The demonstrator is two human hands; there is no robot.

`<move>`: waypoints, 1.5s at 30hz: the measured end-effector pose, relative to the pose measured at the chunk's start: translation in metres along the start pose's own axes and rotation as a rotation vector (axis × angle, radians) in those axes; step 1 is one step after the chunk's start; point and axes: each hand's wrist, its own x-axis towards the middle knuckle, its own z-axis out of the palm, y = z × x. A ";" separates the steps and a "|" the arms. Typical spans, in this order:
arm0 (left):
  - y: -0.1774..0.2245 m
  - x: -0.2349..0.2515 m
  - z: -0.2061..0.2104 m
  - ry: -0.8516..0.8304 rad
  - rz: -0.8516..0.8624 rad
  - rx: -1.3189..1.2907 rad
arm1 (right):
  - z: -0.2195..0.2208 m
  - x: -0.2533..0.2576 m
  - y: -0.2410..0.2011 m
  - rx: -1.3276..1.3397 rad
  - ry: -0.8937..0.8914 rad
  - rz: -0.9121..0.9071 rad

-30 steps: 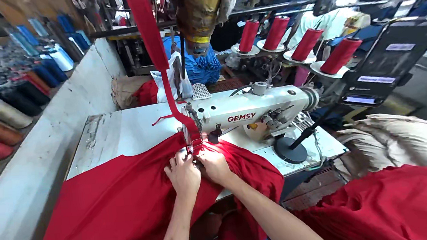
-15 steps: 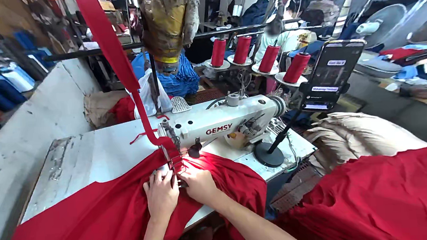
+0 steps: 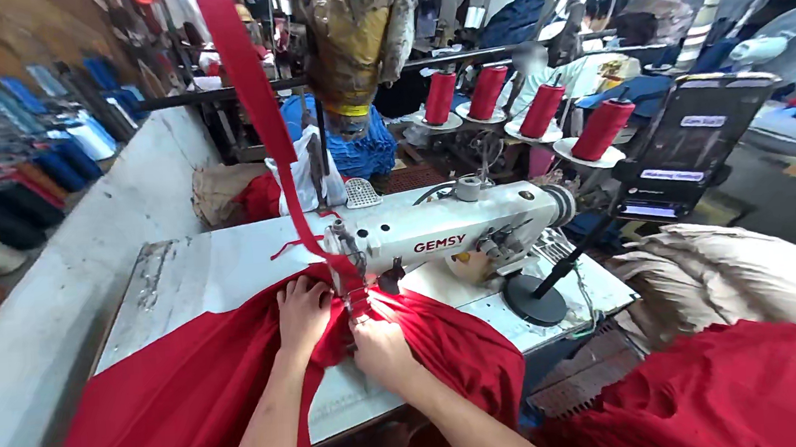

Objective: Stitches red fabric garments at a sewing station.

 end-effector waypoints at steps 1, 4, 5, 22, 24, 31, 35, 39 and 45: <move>0.008 -0.007 -0.004 0.054 -0.060 -0.065 | 0.003 -0.001 0.003 -0.003 0.034 -0.014; 0.026 -0.040 -0.007 0.166 -0.190 -0.512 | 0.012 -0.004 0.013 0.018 0.109 -0.071; 0.027 -0.051 -0.006 0.127 -0.215 -0.615 | 0.013 -0.004 0.015 0.019 0.113 -0.083; -0.018 0.030 0.026 -0.018 -0.119 -0.122 | -0.010 0.060 0.097 0.168 0.298 -0.212; -0.016 0.037 0.029 0.006 -0.151 -0.081 | -0.003 0.070 0.099 0.128 0.341 -0.199; -0.021 0.056 0.033 0.072 -0.135 -0.191 | 0.028 0.105 0.082 0.040 0.095 -0.163; -0.019 0.061 0.034 0.058 -0.118 -0.217 | 0.019 0.099 0.079 0.052 0.051 -0.159; -0.014 0.053 0.030 0.064 -0.171 -0.298 | 0.023 0.086 0.083 -0.035 0.109 -0.099; -0.003 -0.054 -0.022 0.094 -0.256 -0.705 | 0.002 -0.043 0.089 0.676 0.420 -0.247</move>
